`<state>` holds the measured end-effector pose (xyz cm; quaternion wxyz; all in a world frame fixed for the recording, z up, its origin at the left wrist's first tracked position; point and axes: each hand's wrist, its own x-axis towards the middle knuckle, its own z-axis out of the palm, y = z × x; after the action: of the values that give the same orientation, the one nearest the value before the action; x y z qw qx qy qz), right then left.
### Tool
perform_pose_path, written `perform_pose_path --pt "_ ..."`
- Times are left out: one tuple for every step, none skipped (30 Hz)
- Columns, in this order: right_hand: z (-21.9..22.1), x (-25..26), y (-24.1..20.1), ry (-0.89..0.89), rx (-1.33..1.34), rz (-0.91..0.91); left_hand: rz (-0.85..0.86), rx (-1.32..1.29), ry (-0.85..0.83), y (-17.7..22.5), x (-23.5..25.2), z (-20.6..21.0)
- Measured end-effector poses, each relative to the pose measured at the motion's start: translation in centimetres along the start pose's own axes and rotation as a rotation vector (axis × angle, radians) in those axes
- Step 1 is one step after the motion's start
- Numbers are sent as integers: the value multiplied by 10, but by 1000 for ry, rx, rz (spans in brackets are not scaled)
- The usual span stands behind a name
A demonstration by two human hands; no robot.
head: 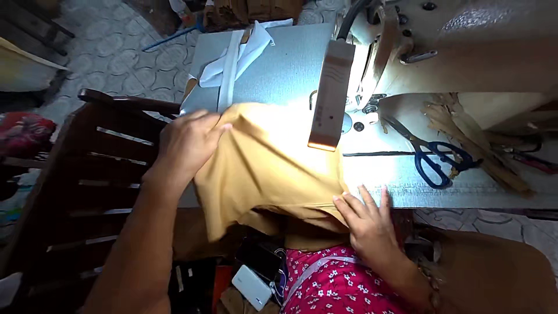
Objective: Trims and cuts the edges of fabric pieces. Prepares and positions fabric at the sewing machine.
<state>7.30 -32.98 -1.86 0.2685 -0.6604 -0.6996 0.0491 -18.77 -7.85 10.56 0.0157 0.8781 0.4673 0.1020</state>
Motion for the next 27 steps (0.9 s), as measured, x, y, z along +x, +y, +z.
perform_pose_path --pt "4 3 -7 -2 20 -15 29 67 5 5 17 6" --pt "6 8 -11 -8 55 -31 39 104 8 16 26 15" --pt "5 16 -11 -9 105 -42 32 96 8 34 28 25" --pt "3 27 -6 -2 171 -37 24 44 -4 57 23 38" --pt "2 39 3 24 200 -15 23 -4 -53 77 14 57" --pt "1 52 17 65 201 10 16 -66 -134 93 2 79" --pt "-3 66 31 70 197 49 -7 -126 -225 106 -6 99" --pt "-7 79 43 67 189 88 -20 -151 -273 114 -10 116" --pt "-13 92 53 56 169 124 -12 -140 -262 118 -13 127" --pt "-18 106 58 31 129 168 2 -138 -245 119 -15 132" --pt "-18 119 62 -5 78 216 14 -143 -237 120 -16 132" --pt "-14 133 67 -27 29 254 22 -150 -230 121 -18 132" --pt "-3 147 74 -3 -20 271 23 -153 -225 121 -18 131" --pt "5 157 79 38 -66 253 21 -156 -227 122 -18 131" --pt "8 162 80 64 -100 223 21 -162 -241 123 -19 131" --pt "6 165 76 51 -121 212 30 -170 -262 125 -21 130" --pt "1 165 70 7 -119 226 49 -178 -279 127 -24 130" --pt "-8 163 61 -44 -64 258 76 -186 -287 129 -28 131" --pt "-18 157 54 -73 36 275 106 -199 -289 131 -32 132" --pt "-24 152 50 -80 126 294 134 -207 -286 133 -35 133" --pt "-30 146 47 -97 166 300 154 -215 -286 136 -37 134" --pt "-31 142 45 -101 192 289 164 -227 -286 139 -37 134" --pt "-31 140 42 -106 211 263 166 -246 -284 142 -36 134" --pt "-29 137 39 -103 222 213 165 -264 -283 144 -34 134" --pt "-25 134 38 -80 226 139 162 -272 -285 147 -30 134" --pt "-18 131 39 -35 213 60 161 -273 -283 149 -25 134" --pt "-14 126 40 12 180 1 161 -270 -269 150 -21 135"
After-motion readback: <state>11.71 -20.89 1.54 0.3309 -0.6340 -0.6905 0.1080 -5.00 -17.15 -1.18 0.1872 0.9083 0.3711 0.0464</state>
